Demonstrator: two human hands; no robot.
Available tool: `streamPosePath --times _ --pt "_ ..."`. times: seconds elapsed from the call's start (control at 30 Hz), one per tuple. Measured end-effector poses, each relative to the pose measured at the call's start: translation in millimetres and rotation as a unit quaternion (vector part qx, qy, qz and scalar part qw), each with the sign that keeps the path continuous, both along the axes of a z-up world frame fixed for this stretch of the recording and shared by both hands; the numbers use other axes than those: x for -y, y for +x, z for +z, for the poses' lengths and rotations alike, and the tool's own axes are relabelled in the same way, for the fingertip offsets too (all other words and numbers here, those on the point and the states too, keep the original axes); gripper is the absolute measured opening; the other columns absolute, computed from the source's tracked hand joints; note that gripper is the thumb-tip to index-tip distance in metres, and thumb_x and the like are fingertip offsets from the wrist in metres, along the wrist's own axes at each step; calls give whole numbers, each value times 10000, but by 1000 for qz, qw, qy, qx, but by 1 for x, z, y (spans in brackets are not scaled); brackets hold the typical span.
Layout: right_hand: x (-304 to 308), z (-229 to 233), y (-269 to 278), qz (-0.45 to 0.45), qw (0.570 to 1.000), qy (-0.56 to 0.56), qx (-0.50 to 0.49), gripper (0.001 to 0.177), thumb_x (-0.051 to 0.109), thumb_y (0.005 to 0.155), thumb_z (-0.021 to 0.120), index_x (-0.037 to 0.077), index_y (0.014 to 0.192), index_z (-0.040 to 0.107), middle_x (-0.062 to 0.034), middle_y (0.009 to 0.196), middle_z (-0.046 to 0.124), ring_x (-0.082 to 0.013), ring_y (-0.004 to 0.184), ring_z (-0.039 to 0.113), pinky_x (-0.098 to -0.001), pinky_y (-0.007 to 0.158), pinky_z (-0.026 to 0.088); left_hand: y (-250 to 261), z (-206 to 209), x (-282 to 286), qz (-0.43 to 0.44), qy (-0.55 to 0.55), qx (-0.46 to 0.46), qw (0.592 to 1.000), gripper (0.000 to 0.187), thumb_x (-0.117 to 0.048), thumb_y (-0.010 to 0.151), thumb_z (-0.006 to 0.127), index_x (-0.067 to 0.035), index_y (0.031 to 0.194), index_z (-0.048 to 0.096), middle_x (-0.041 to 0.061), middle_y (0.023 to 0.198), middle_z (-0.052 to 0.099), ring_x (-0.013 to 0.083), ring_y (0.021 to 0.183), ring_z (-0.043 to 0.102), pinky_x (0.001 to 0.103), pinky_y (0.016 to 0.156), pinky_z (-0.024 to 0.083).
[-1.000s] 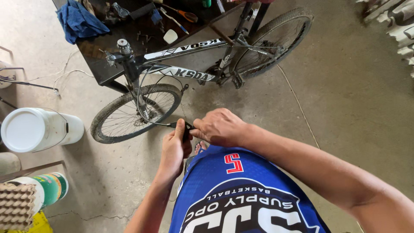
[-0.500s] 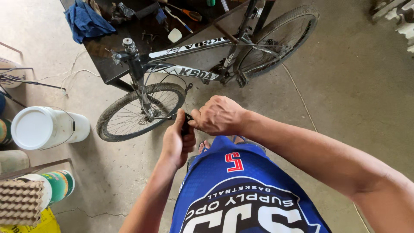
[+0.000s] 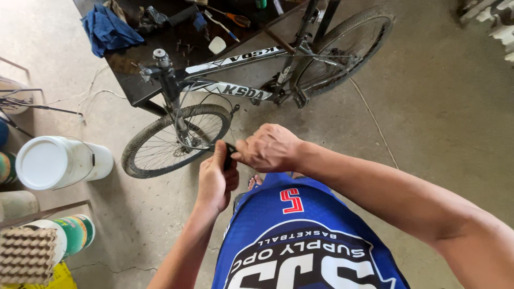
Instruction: The person wipes the bicycle handlebar and brake lever area with a blue cloth, then holds a green oil bottle and applies oil to the brake lever and cable while squeezing the lever, and later applies oil near the rear wheel area of the bicycle.
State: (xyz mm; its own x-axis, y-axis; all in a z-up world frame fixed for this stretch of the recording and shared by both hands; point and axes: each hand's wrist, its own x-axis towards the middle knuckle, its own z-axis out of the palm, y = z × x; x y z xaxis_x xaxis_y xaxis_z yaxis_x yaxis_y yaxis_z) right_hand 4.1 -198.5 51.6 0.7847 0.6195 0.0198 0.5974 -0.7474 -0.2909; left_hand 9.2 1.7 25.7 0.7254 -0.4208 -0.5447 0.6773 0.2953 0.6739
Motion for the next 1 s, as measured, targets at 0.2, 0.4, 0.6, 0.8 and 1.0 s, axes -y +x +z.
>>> streamPosePath --times 0.2,0.4,0.6,0.8,1.0 --pt "-15 -5 -9 -141 989 37 -6 412 396 1062 448 69 831 545 -140 570 621 -357 538 650 -498 537 509 -10 -13 18 111 22 32 993 574 -452 1073 522 29 793 665 -39 530 383 68 396 271 293 387 170" --pt "0 -6 -9 -16 999 -31 -13 416 391 1068 422 59 849 542 -133 558 628 -359 542 654 -492 523 510 -7 -14 2 -43 -21 -72 996 515 -470 1078 534 -75 748 566 -84 529 330 52 378 235 267 357 127" --pt "-13 -12 -13 -160 985 60 -14 383 368 1069 441 73 846 541 -132 579 617 -352 526 645 -491 528 508 -8 -17 17 104 29 15 994 509 -452 1062 549 -65 732 558 -53 554 387 67 403 277 297 381 167" --pt "14 -13 -13 -3 1000 8 0 410 377 1070 454 56 829 541 -123 598 631 -353 551 650 -481 532 513 -8 -15 12 -69 0 -48 996 540 -482 1060 542 -87 693 537 -83 504 311 53 361 223 275 345 117" --pt "-5 -12 -11 -170 983 61 -35 366 368 1038 508 52 867 573 -153 606 632 -363 566 659 -495 545 517 -5 -10 28 99 15 -6 995 509 -472 1040 562 -69 730 574 -54 542 378 64 390 259 296 371 153"
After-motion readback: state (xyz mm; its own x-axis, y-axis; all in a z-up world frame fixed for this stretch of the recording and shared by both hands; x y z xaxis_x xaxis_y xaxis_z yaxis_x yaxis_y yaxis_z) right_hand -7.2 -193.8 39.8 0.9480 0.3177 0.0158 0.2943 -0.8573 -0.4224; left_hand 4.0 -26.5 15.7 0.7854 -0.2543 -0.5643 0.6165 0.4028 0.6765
